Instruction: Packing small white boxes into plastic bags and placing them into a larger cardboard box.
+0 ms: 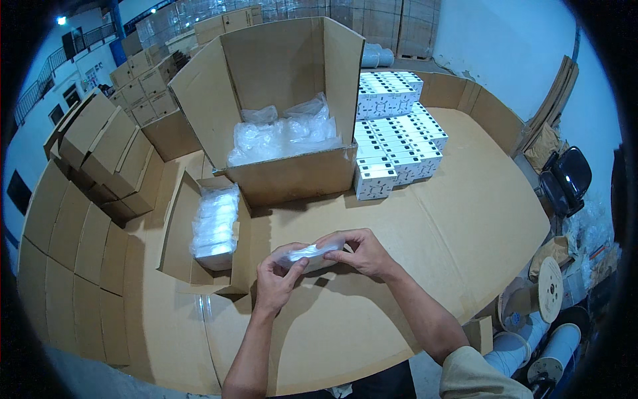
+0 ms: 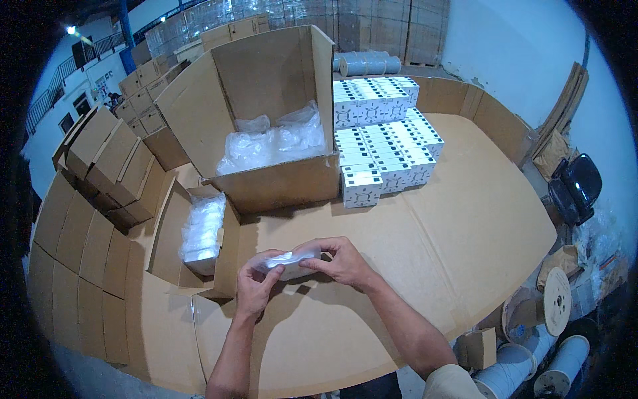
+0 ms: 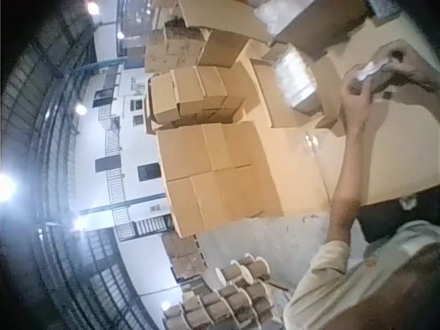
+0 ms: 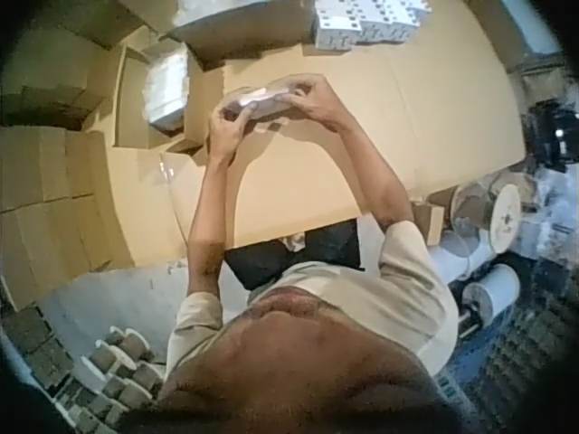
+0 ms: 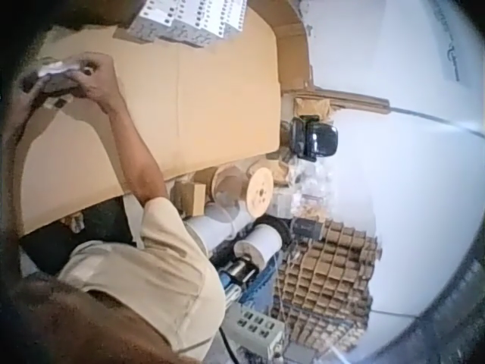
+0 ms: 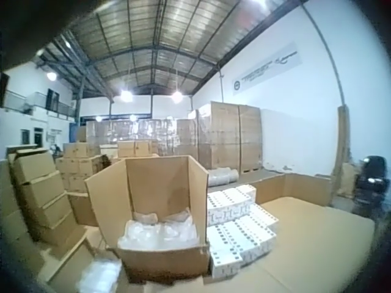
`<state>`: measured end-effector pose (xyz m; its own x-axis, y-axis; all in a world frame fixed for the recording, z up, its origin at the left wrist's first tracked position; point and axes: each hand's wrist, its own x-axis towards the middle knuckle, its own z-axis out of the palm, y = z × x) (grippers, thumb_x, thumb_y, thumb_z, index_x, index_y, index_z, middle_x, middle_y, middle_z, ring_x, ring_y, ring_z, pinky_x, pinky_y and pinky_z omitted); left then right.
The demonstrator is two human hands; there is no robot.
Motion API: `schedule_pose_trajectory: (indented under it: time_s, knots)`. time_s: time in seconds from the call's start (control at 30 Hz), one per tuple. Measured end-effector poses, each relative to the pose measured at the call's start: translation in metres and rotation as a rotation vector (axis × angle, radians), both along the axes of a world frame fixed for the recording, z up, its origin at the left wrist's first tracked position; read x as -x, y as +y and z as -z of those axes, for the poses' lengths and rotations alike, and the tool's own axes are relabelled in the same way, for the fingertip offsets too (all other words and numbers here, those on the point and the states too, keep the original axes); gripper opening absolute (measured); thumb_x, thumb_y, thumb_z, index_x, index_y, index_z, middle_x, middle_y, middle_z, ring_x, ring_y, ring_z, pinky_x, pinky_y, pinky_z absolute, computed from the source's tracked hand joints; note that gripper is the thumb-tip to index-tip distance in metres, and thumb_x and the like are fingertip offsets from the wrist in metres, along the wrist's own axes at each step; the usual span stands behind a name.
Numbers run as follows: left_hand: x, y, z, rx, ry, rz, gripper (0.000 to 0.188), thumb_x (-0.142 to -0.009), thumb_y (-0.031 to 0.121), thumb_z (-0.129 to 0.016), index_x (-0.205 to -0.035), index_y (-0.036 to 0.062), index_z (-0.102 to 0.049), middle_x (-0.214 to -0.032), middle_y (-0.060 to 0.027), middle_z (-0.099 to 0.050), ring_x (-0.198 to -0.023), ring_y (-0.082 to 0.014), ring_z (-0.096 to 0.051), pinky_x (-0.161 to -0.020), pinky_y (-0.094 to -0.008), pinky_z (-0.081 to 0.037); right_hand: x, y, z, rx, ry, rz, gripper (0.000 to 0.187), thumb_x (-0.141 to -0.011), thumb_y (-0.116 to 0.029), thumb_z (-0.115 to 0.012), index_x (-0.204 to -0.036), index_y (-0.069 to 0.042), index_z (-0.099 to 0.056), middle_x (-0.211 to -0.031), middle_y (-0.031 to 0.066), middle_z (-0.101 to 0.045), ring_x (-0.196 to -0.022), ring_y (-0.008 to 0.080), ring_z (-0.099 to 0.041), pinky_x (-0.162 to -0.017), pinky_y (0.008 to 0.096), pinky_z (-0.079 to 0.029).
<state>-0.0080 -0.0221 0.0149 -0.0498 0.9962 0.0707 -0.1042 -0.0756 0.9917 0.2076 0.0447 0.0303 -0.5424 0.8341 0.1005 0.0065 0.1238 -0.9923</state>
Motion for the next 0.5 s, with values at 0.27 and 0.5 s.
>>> schedule_pose_trajectory:
  time_s: [0.27,0.5]
  knots:
    - [0.002,0.002,-0.009,-0.016,0.092,-0.033,0.013,-0.096,0.008,-0.071,-0.106,0.0021,-0.077,-0.115,-0.009,-0.073,-0.103,-0.0138,-0.065,-0.089,-0.029,-0.052,-0.008,0.006,0.0,-0.125,0.007,0.007,0.01,-0.091,-0.008,-0.074,-0.098,-0.002,-0.076,-0.109,0.0106,-0.076,-0.104,0.0177,-0.069,-0.094,0.0346,-0.054]
    - [0.001,0.002,0.004,-0.156,0.101,-0.149,0.01,-0.095,0.01,-0.074,-0.095,0.0004,-0.075,-0.107,-0.0065,-0.073,-0.082,-0.0061,-0.06,-0.068,-0.022,-0.047,-0.004,0.001,-0.01,-0.079,0.044,0.059,0.013,-0.091,-0.007,-0.075,-0.081,-0.002,-0.067,-0.109,0.0131,-0.076,-0.102,0.0176,-0.069,-0.094,0.0349,-0.053]
